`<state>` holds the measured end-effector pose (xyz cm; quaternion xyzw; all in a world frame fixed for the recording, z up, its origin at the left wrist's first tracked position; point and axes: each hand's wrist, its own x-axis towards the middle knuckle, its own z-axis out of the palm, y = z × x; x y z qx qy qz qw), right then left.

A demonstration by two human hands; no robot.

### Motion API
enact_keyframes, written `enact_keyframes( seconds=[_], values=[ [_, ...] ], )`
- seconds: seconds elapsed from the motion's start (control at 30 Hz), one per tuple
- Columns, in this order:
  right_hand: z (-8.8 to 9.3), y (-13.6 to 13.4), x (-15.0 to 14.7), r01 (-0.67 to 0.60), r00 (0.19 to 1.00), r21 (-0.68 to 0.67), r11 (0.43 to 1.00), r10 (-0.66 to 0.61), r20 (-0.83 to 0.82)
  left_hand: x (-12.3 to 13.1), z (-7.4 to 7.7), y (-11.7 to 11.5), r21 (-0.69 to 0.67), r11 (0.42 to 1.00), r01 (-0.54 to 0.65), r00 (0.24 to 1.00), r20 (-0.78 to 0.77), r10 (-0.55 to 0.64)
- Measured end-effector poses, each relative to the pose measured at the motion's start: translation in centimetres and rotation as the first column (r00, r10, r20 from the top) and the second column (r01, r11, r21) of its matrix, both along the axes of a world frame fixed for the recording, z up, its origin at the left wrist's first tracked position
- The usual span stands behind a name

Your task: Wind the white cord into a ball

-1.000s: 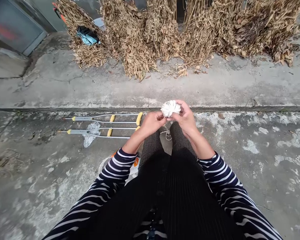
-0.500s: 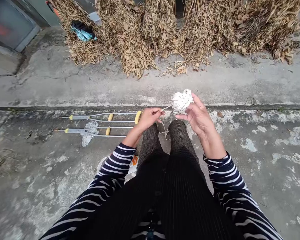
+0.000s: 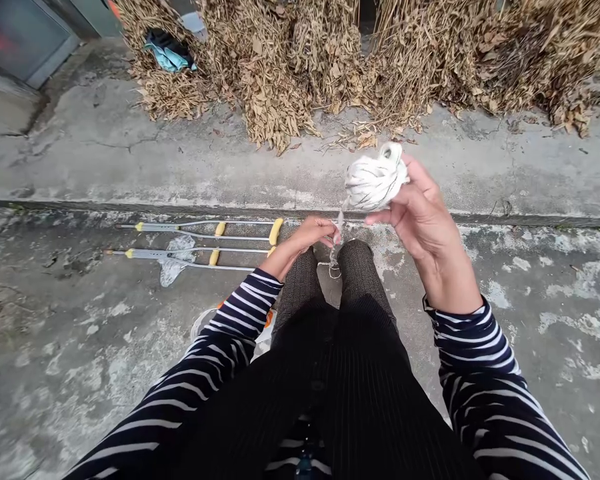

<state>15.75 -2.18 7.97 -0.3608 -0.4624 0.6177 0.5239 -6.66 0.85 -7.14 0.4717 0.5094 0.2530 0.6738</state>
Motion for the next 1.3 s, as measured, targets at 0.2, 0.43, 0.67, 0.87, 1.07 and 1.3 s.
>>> enact_keyframes(
  seconds=[0.2, 0.43, 0.67, 0.87, 1.07, 1.3],
  values=[
    [1.0, 1.0, -1.1, -0.001, 0.998, 0.031, 1.0, -0.001, 0.057, 0.2, 1.7, -0.9, 0.189, 0.945, -0.267, 0.934, 0.292, 0.205],
    [-0.5, 1.9, -2.2, -0.068, 0.972, 0.058, 0.996, 0.053, 0.23, 1.6, 8.1, -1.5, 0.214, 0.946, -0.243, 0.907, 0.397, 0.143],
    [-1.3, 2.3, -2.2, -0.071, 0.972, 0.069, 0.995, 0.053, 0.23, 1.5, 8.8, -2.5, 0.138, 0.974, -0.181, 0.914, 0.389, 0.115],
    [-1.3, 2.7, -2.1, -0.007, 0.981, -0.01, 1.0, 0.008, 0.194, 1.0, 8.1, -2.1, 0.083, 0.985, -0.152, 0.94, 0.319, 0.118],
    [0.0, 3.1, -2.1, 0.07, 0.988, 0.007, 0.997, -0.071, 0.139, 0.6, 5.2, -1.6, 0.018, 0.978, -0.206, 0.946, 0.26, 0.194],
    [1.3, 3.7, -2.4, 0.087, 0.983, 0.102, 0.991, -0.103, 0.155, 0.1, 2.6, -1.6, 0.157, 0.949, -0.273, 0.928, 0.305, 0.216]
  ],
)
